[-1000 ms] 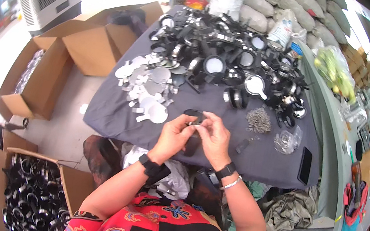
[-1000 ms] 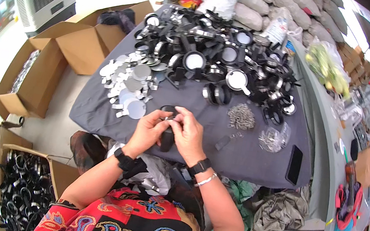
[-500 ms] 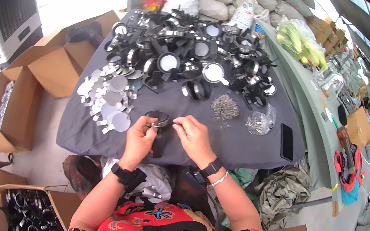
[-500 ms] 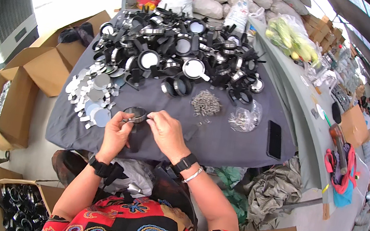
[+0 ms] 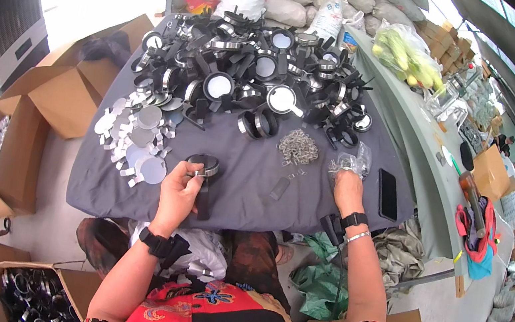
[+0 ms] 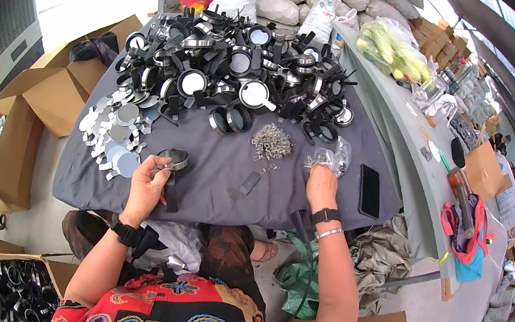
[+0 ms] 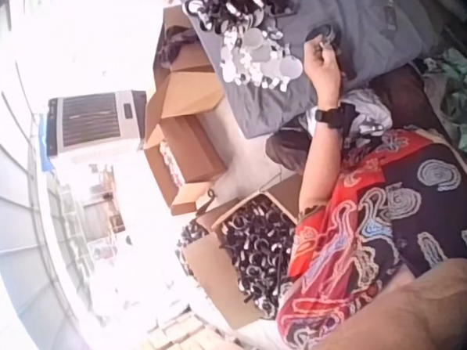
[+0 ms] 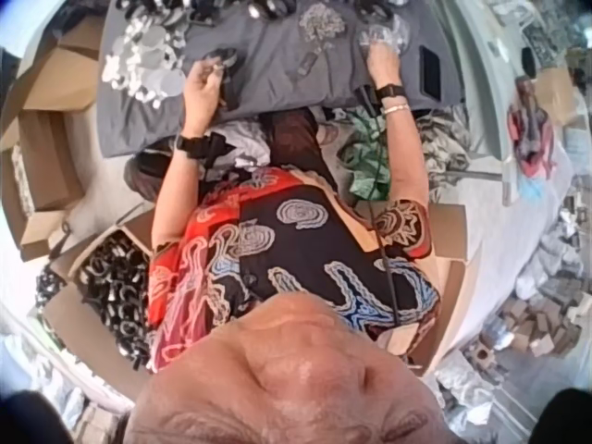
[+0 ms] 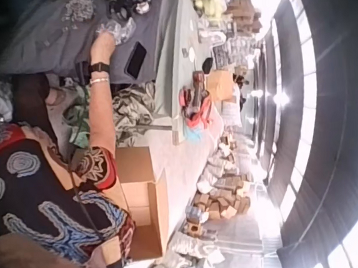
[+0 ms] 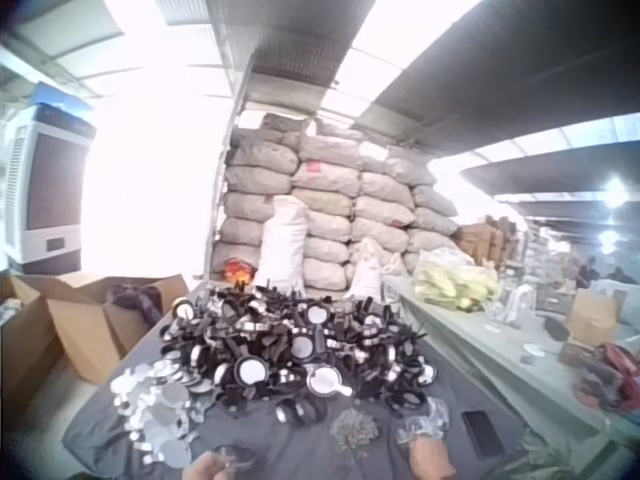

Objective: Manually assembling metal and plastic components into circular clamps.

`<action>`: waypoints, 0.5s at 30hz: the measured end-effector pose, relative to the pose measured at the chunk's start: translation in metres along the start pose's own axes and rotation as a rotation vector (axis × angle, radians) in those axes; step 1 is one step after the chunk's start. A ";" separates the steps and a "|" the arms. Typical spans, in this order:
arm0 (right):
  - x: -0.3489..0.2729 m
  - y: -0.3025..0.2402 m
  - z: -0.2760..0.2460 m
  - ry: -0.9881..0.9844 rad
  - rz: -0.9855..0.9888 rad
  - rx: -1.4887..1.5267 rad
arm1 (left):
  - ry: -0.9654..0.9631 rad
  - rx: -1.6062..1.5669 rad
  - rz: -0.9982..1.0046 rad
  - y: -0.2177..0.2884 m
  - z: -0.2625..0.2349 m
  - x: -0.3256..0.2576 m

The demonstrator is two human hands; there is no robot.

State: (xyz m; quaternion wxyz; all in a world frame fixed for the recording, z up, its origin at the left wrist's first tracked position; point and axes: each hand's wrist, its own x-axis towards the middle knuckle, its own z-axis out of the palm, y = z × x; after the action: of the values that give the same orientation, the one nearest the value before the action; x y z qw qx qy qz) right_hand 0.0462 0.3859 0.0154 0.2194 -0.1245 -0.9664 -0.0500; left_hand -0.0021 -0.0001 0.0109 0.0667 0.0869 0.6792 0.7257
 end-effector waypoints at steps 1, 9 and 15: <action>0.001 -0.001 0.002 0.002 -0.034 -0.029 | -0.001 0.004 0.005 -0.001 -0.001 0.000; 0.008 -0.008 -0.010 -0.130 -0.451 -0.374 | -0.009 -0.035 0.018 -0.002 0.005 0.003; 0.013 -0.004 -0.015 -0.127 -0.400 -0.180 | 0.031 -0.010 0.020 -0.002 0.004 0.001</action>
State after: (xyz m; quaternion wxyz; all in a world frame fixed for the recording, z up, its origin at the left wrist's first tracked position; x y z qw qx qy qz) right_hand 0.0399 0.3825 0.0349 0.1320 0.0476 -0.9753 -0.1707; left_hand -0.0027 0.0041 0.0094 0.0492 0.0823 0.6758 0.7308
